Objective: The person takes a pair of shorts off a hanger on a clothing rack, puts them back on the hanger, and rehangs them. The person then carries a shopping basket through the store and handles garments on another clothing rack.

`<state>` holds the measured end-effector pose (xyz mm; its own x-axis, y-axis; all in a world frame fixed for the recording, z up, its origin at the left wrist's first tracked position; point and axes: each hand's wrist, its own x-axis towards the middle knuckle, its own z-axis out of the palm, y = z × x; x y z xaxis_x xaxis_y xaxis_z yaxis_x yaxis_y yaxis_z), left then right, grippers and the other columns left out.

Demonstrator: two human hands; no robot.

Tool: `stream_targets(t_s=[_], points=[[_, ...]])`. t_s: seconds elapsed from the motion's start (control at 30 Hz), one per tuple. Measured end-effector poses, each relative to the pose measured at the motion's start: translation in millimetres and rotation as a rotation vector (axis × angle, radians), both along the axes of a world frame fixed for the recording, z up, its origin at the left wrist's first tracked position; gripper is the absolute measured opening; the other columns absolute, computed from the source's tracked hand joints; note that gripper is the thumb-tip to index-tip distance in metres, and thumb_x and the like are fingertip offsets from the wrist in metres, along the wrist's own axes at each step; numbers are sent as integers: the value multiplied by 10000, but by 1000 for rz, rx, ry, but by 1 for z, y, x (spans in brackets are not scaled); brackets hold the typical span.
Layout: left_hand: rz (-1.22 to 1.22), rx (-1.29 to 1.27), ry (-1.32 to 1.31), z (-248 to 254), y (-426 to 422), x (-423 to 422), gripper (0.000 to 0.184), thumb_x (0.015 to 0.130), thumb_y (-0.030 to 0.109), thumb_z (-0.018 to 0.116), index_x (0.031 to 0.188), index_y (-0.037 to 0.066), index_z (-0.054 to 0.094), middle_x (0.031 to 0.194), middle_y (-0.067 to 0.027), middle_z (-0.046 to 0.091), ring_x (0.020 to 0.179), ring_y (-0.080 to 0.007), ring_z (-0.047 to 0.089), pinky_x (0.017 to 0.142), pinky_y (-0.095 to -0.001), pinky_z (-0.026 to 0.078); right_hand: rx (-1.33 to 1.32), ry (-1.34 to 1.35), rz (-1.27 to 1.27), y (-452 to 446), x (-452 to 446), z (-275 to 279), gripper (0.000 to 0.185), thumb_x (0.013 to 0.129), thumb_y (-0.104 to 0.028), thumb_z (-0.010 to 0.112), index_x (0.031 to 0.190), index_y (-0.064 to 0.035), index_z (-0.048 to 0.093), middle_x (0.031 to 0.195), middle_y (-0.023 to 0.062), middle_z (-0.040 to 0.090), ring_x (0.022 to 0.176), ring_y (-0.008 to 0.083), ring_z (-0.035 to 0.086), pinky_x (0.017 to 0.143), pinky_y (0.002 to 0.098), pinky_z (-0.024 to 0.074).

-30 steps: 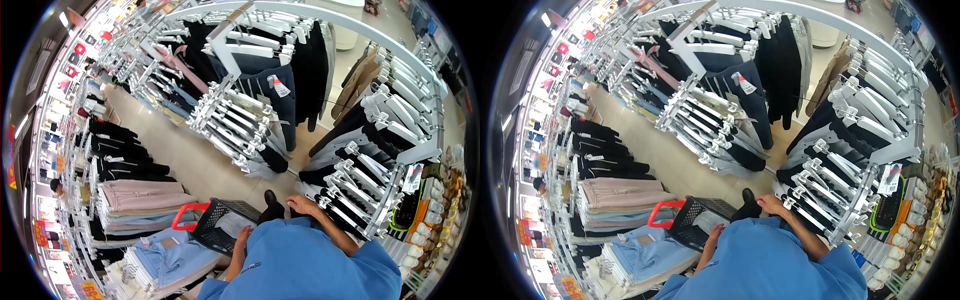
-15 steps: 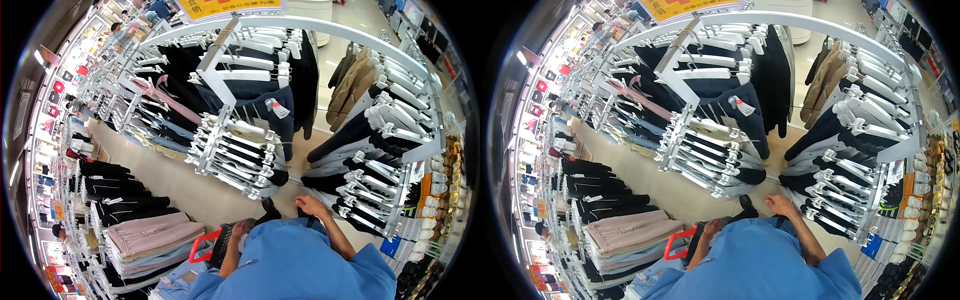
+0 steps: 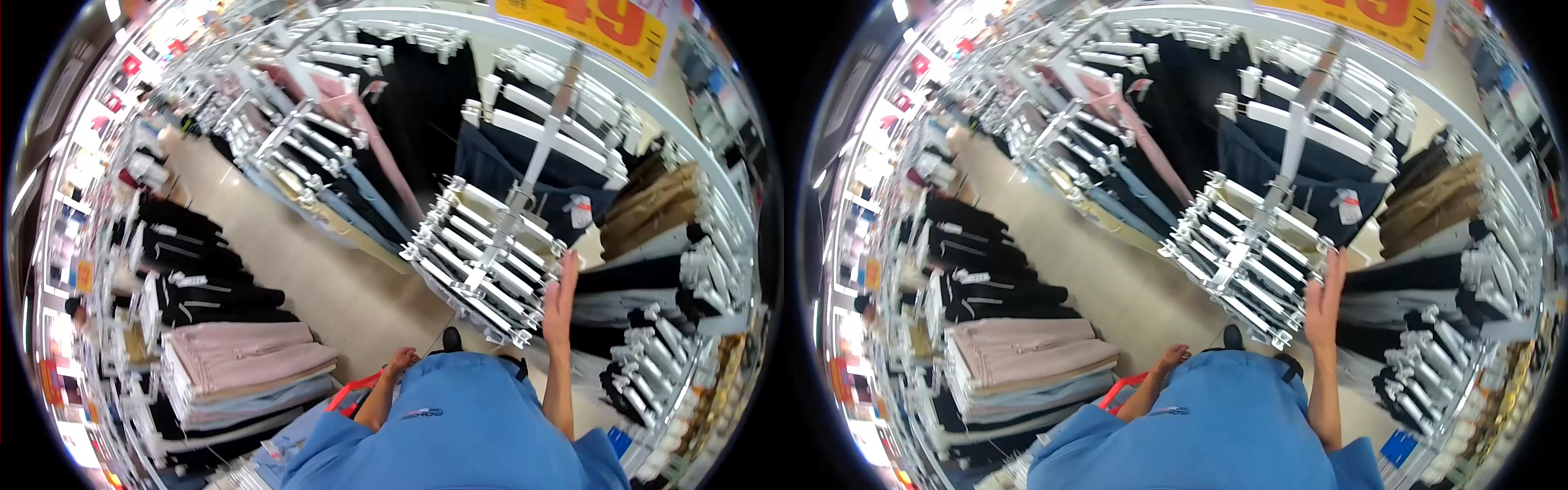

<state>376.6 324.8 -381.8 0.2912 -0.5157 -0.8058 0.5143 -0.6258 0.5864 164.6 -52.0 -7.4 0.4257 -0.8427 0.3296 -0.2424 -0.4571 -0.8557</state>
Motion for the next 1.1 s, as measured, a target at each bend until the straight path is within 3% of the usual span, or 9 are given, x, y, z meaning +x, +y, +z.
stream_targets(t_s=[0.1,0.3,0.43,0.53,0.73,0.83,0.97,1.0,1.1], points=[[101,-13,114,-21,26,14,257,1035,208,501,1203,56,622,830,-47,625,647,-120,533,530,-240,410,56,57,-3,-2,5,6,539,1036,-311,498,1517,-82,417,1654,214,146,1503,351,237,1205,413,189],[132,137,47,21,20,31,234,1042,220,491,1170,53,593,892,-78,668,673,-138,593,542,-251,461,148,10,-2,18,5,7,567,977,-268,611,1486,-65,464,1657,208,117,1509,352,223,1193,418,239],[164,-23,-74,44,-20,64,422,1052,326,495,1370,50,519,1112,-109,679,878,-189,658,681,-283,531,182,10,11,28,2,8,556,968,-229,606,1474,-44,467,1654,218,102,1503,387,220,1191,437,250],[268,-211,-309,106,-76,101,520,1068,412,429,1456,64,438,1295,-153,622,1096,-262,630,966,-403,512,182,-20,-4,30,3,6,560,960,-220,603,1476,-47,467,1653,225,97,1506,397,213,1194,445,245],[299,-583,-622,333,-202,122,681,1059,535,376,1555,76,296,1483,-171,466,1338,-311,480,1154,-438,333,171,-81,20,16,-1,1,590,926,-196,618,1481,-62,467,1655,238,78,1497,410,234,1182,454,271],[175,-690,-772,394,-245,104,648,1064,497,394,1563,96,299,1531,-177,417,1353,-329,461,1157,-455,317,206,-122,38,7,-5,-3,604,920,-203,626,1486,-67,462,1655,238,73,1497,417,232,1179,461,278],[-104,-439,-1008,415,-287,87,621,1070,430,424,1570,90,282,1533,-151,412,1364,-255,436,1123,-382,333,255,-176,64,-3,-8,-5,624,911,-225,643,1485,-64,460,1655,235,76,1497,420,234,1178,460,287],[-157,-434,-1071,406,-297,84,567,1071,323,452,1558,69,311,1384,-124,541,1131,-191,551,999,-316,416,261,-184,70,-5,-8,-6,626,909,-228,645,1484,-63,461,1655,234,77,1496,420,236,1178,460,290],[-238,-297,-1075,405,-302,81,537,1071,333,471,1514,43,383,1020,-46,581,877,-123,513,800,-266,437,275,-182,62,-11,-9,-6,632,903,-234,654,1481,-61,464,1652,234,89,1493,419,245,1174,463,301]])
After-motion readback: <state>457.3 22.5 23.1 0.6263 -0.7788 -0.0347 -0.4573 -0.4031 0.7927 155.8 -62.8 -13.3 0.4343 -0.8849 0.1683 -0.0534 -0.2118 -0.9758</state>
